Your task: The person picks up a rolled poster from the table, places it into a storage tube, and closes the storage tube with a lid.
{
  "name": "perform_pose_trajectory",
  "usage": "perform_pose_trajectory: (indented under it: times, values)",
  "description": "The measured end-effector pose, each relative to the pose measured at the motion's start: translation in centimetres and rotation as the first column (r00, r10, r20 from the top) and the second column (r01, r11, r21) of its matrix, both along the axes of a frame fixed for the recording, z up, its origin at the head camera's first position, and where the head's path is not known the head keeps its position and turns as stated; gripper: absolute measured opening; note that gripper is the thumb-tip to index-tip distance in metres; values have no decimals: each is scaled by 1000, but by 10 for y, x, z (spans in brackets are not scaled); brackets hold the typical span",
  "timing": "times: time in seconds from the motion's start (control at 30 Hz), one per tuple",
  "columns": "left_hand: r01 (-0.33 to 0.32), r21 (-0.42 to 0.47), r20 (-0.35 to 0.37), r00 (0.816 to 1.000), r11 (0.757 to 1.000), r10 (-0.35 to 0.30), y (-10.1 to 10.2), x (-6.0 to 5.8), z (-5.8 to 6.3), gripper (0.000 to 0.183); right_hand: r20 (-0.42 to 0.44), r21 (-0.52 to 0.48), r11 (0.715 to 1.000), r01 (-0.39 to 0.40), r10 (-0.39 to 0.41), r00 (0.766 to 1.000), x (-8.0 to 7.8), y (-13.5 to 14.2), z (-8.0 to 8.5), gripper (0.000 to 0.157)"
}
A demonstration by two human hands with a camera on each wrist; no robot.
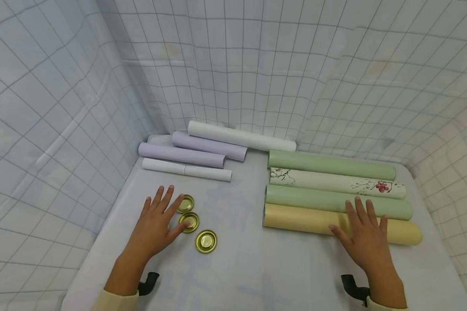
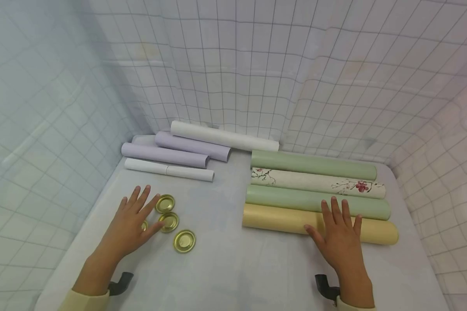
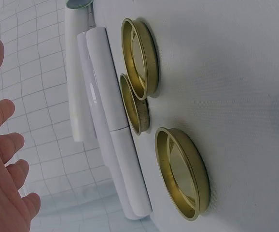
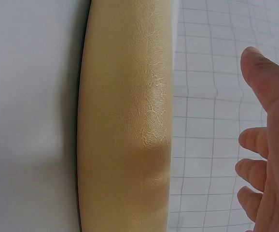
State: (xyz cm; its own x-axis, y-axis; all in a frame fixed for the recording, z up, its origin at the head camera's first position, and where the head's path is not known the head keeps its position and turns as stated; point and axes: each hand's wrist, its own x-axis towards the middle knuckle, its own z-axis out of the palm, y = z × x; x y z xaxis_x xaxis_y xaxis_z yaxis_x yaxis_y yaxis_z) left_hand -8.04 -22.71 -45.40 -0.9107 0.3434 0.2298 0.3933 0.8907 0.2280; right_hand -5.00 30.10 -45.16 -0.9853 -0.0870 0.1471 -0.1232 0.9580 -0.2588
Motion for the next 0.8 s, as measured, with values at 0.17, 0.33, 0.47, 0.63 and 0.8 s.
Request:
perform_pose_trajectory:
  times: [0.17,0.33,0.47,0.63,0.8]
  values:
    - [1,0,6,1000,1000,-1,-1,2,-1,77,0,-4,1000,-8,8,1000,2,-1,-2,83]
    - [6,13,-1,1000,1000,-6,-2,3,-3,76,-22,-17,999,-27,26,999,2,-1,-3,81]
    - [49,38,-24,999,998,-48,-1,2,-7,74,-69,-45,997,-60,57,996,-3,-2,-6,78]
    - [158,80,-97,984,984,-150,3,4,-15,67,-147,-76,987,-143,131,980,-12,-9,-17,77]
    - [249,105,-99,966,963,-239,11,3,-19,66,-234,-71,962,-263,240,942,-20,-16,-25,74]
